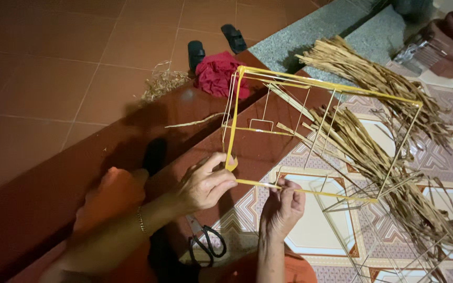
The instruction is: The person assembles a rectangular bamboo frame by hand, using tape to secure joints and scissors to trim excess material. They repeatedly adjust the frame's shape and reinforce corners while sitting on the floor.
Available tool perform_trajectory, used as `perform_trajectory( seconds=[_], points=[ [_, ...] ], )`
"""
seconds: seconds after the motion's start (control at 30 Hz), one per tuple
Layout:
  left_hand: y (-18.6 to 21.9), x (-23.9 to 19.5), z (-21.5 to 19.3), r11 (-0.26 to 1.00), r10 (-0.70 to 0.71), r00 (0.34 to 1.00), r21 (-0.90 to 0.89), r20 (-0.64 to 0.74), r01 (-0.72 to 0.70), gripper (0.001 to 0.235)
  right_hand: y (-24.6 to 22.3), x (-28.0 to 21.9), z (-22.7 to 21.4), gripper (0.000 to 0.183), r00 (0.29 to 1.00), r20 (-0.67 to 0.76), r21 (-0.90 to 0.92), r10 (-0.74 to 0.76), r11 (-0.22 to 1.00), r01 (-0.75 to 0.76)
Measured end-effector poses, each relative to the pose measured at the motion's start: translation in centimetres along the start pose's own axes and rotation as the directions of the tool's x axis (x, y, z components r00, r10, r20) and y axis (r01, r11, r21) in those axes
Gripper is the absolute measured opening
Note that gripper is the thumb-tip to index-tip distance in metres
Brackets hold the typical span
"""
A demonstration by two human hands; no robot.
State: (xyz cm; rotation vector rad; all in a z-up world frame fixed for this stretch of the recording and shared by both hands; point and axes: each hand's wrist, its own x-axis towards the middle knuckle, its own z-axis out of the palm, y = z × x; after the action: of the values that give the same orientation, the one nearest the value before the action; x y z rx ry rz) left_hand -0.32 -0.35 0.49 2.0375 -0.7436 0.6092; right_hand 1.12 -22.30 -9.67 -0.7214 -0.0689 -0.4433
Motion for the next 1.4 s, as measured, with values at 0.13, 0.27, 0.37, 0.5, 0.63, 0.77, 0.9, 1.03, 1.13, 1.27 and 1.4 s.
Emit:
perform_trajectory(
  seconds=[0.13, 0.27, 0.37, 0.5, 0.63, 0.77, 0.9, 1.03, 1.13, 1.27, 1.4],
  points=[
    [0.1, 0.2, 0.0, 1.000, 0.005, 1.000, 0.018, 0.005, -0.005, 0.009, -0.6, -0.9, 2.0, 0.035, 0.981, 0.106, 0.064, 0.162, 0.983, -0.170],
    [0.3, 0.4, 0.2, 0.997, 0.046, 0.999, 0.055, -0.008, -0.046, 0.010, -0.2, -1.5, 2.5, 0.036, 0.947, 0.183, 0.129, 0.262, 0.949, -0.288],
    [0.4, 0.5, 0.1, 0.999, 0.038, 0.999, 0.035, 0.001, -0.038, 0.012, 0.3, -1.2, 1.7, 0.023, 0.963, 0.158, 0.035, 0.219, 0.973, -0.228],
    [0.8, 0.4, 0.2, 0.999, 0.050, 0.998, 0.022, -0.022, -0.050, 0.010, 1.0, -1.5, 0.5, 0.022, 0.980, 0.118, 0.014, 0.157, 0.987, -0.160],
    [0.9, 0.6, 0.2, 0.998, 0.049, 0.999, 0.028, -0.003, -0.049, 0.025, 1.5, -1.8, 0.1, 0.023, 0.992, 0.095, -0.020, 0.084, 0.996, -0.082],
    [0.8, 0.6, 0.1, 0.998, 0.052, 0.998, 0.037, 0.044, -0.053, 0.012, 1.5, -2.0, 0.6, 0.024, 0.996, 0.072, -0.078, 0.046, 0.996, -0.040],
    [0.4, 0.4, 0.4, 0.997, 0.049, 0.999, 0.063, 0.014, -0.050, 0.010, 1.4, -2.0, 1.4, 0.023, 0.991, 0.075, -0.102, 0.107, 0.990, -0.100],
    [0.3, 0.3, 0.7, 0.995, 0.058, 0.998, 0.078, 0.007, -0.059, 0.012, 1.3, -2.3, 1.9, 0.028, 0.960, 0.118, -0.120, 0.254, 0.963, -0.240],
    [0.5, 0.0, 0.5, 0.992, 0.085, 0.996, 0.091, 0.004, -0.085, 0.013, 1.2, -2.5, 1.7, 0.023, 0.959, 0.171, -0.121, 0.226, 0.971, -0.208],
    [0.5, 0.1, -0.2, 0.992, -0.122, 0.989, -0.028, 0.087, 0.125, 0.057, 1.1, -1.8, 1.4, 0.020, 0.975, 0.142, -0.116, 0.170, 0.981, -0.154],
    [0.6, 0.5, -1.7, 0.992, -0.105, 0.990, -0.067, 0.093, 0.112, 0.071, 0.8, -0.7, 2.1, 0.020, 0.983, 0.157, -0.107, 0.099, 0.991, -0.083]
  ],
)
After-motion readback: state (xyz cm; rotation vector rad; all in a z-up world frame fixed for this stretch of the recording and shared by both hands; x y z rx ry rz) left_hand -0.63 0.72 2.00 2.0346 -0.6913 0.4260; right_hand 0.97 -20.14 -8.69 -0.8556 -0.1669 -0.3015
